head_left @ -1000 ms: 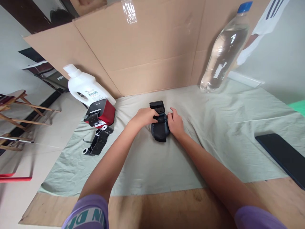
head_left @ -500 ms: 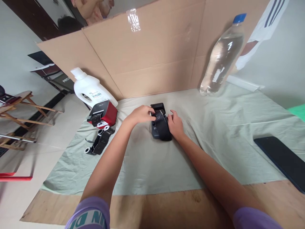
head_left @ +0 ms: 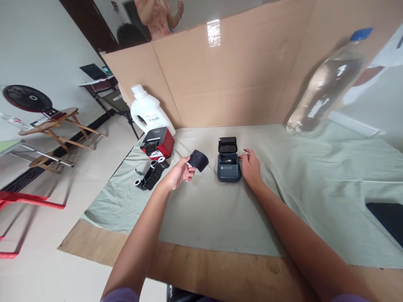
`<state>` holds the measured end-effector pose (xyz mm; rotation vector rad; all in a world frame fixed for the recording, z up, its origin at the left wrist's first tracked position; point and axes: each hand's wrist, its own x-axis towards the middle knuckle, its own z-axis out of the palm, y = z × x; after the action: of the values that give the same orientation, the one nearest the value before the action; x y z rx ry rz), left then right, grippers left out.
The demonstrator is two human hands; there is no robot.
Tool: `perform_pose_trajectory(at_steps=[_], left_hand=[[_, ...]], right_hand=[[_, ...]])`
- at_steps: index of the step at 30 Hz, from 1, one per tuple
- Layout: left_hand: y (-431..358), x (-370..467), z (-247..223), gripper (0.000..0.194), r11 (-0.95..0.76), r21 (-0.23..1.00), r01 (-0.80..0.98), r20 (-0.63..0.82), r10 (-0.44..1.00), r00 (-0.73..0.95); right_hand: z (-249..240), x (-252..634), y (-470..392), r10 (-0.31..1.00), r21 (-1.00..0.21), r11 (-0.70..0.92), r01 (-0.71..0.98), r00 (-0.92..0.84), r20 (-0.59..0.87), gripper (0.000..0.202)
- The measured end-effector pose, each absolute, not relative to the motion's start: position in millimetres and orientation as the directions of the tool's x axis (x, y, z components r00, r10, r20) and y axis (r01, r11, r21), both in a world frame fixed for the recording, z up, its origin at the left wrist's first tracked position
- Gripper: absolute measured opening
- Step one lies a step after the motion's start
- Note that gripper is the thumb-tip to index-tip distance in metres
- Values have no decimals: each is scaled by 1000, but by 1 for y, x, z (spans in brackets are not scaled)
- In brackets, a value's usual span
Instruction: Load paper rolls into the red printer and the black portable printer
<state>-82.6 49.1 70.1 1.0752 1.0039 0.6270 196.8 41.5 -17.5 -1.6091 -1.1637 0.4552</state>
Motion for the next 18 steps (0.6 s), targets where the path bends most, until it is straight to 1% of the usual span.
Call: perform_pose_trajectory(at_steps=[2, 3, 6, 8, 12, 14, 16, 18], left_hand=[[34, -92, 69, 51, 333, 941, 63, -330, 858, 393], [27, -97, 68, 51, 296, 950, 102, -313, 875, 370], [9, -112, 64, 45, 189, 945, 267, -270, 912, 309], [0, -124, 61, 44, 142, 924, 354, -230, 948, 221], [-13, -150, 61, 42, 31, 910, 414, -31, 999, -6], [-19, -166, 64, 37, -32, 896, 444, 71, 995, -71], [-26, -182, 70, 32, -72, 839, 539, 152, 983, -107], [-32, -196, 78, 28, -86, 705, 704, 218, 971, -100]], right_hand=[[-17, 197, 42, 852, -887, 23, 462, 455, 260, 50], [-16, 196, 42, 850, -884, 22, 466, 457, 262, 50], [-15, 196, 42, 848, -878, 22, 477, 456, 269, 50], [-15, 196, 42, 850, -883, 22, 469, 455, 263, 50], [-15, 196, 42, 852, -889, 15, 459, 459, 251, 50], [-15, 196, 42, 851, -887, 15, 461, 460, 253, 49], [-16, 196, 43, 851, -889, 17, 458, 460, 253, 48], [-16, 196, 43, 852, -891, 17, 454, 459, 250, 47]])
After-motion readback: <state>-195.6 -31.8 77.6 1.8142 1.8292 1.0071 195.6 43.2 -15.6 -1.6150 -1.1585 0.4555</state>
